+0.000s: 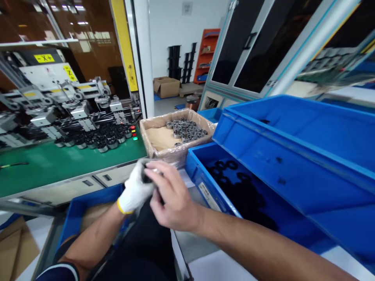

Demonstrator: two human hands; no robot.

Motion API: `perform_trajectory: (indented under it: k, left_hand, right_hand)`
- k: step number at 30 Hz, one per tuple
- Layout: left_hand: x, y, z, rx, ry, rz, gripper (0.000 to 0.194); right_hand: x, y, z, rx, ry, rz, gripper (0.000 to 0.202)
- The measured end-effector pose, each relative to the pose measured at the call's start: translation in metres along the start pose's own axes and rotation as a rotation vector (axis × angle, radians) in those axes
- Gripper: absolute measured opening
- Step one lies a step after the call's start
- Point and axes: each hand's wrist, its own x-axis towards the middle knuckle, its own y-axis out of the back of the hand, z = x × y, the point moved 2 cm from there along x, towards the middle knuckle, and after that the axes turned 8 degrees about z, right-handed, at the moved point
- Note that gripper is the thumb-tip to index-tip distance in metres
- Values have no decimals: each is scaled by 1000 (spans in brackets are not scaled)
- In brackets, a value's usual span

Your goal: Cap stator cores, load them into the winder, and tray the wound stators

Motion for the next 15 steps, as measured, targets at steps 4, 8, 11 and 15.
perform_trajectory:
  k: [4,8,11,15]
  left_hand:
    - [2,32,21,87,-30,114,62]
    - [-10,43,45,321,-211,34,72]
    - [-11,47,50,297,-293,-40,76]
    - [-5,57,50,103,-454,-107,71]
  right_hand:
    - [-5,-6,10,4,-209,-49,59]
    - [-11,-15,12,90,-180,-127,50]
    - [-8,-13,9,120,-150,-127,35]
    - [-3,-11,4,130,-117,-122,34]
